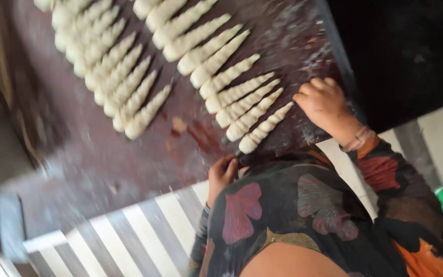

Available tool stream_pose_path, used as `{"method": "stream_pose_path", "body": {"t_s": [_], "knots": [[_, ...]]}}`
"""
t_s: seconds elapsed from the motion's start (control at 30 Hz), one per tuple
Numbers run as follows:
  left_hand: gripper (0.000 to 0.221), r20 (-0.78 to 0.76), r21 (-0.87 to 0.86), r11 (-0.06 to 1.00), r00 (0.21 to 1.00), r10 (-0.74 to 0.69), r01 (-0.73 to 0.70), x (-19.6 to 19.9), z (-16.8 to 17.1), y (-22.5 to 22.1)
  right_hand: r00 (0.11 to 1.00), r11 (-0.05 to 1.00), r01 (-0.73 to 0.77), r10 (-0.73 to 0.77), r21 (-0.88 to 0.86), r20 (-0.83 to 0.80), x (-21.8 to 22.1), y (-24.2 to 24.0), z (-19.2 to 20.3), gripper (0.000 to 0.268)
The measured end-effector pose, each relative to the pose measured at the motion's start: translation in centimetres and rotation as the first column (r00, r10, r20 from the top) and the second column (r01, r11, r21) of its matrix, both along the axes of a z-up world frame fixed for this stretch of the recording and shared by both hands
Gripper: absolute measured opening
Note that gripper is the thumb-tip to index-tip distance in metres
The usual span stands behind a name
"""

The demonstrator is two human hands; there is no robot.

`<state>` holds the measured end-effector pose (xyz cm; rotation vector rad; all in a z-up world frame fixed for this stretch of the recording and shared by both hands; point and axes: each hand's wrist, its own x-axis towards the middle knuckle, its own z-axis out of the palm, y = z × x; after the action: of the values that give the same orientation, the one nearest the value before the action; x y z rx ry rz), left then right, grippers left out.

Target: The person brushes spiral-shaped dough pieces with a pastry brush, then places them one at a time onto black baking trays. They carry a filled tray to a rack, return with an empty tray, and continue transferring and brushing the remaining dough pieces on the floured worktable.

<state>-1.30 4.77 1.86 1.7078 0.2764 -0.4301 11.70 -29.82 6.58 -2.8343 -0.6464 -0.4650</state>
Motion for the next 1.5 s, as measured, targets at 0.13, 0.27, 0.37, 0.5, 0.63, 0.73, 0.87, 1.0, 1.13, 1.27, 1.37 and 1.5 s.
{"method": "stream_pose_path", "body": {"t_s": [0.13,0.27,0.37,0.5,0.63,0.73,0.87,1.0,1.13,1.27,1.37,1.5], "knots": [[0.026,-0.064,0.035,0.999,0.998,-0.027,0.029,0.5,-0.3,0.1,0.999,0.987,-0.014,0.006,-0.157,-0.052,0.9,-0.8,-1.2,0.008],[0.024,-0.145,0.036,0.999,0.989,0.040,-0.035,0.6,0.6,-0.1,0.992,0.990,-0.116,0.112,-0.074,-0.061,1.5,-1.8,-1.6,0.010],[0.022,-0.052,0.093,0.984,0.986,0.159,-0.154,0.6,0.2,-0.2,0.978,0.977,-0.202,0.204,-0.074,0.027,2.1,-4.6,1.1,0.012],[0.020,0.073,0.072,0.985,0.986,0.149,-0.154,3.1,8.0,-9.9,0.978,0.992,-0.126,0.119,0.029,0.169,0.4,-14.4,7.4,0.010],[0.015,0.042,0.070,0.979,0.980,-0.196,0.192,9.5,11.0,-26.0,0.976,0.987,0.148,-0.155,0.054,0.156,-1.3,-29.3,8.5,0.006],[0.021,-0.040,-0.035,0.910,0.909,-0.415,0.414,12.8,8.5,-37.1,0.962,0.970,0.236,-0.225,-0.055,0.156,-3.3,-40.5,5.4,0.005],[0.029,-0.168,-0.246,0.835,0.826,-0.537,0.493,14.6,6.1,-48.5,0.961,0.957,0.262,-0.247,-0.126,0.124,-4.1,-51.0,2.6,0.006],[0.024,-0.284,-0.296,0.862,0.824,-0.491,0.411,14.9,4.9,-56.3,0.953,0.917,0.302,-0.291,-0.259,0.081,-3.6,-56.2,2.4,0.008],[0.037,-0.147,-0.139,0.802,0.789,-0.597,0.581,14.7,-0.9,-57.7,0.938,0.832,0.344,-0.277,-0.436,0.210,-2.5,-58.4,2.1,0.017],[0.019,-0.343,-0.267,0.891,0.828,-0.443,0.366,14.6,-2.6,-60.3,0.962,0.886,0.272,-0.265,-0.376,0.071,-2.0,-59.2,1.7,0.013],[0.023,-0.392,-0.229,0.899,0.810,-0.437,0.374,14.9,-3.1,-61.2,0.958,0.892,0.269,-0.286,-0.362,0.008,-1.7,-59.4,2.2,0.014],[0.021,-0.454,-0.245,0.915,0.796,-0.400,0.321,14.4,-3.5,-60.9,0.943,0.866,0.262,-0.323,-0.426,-0.077,-1.5,-59.2,1.9,0.014]]}}
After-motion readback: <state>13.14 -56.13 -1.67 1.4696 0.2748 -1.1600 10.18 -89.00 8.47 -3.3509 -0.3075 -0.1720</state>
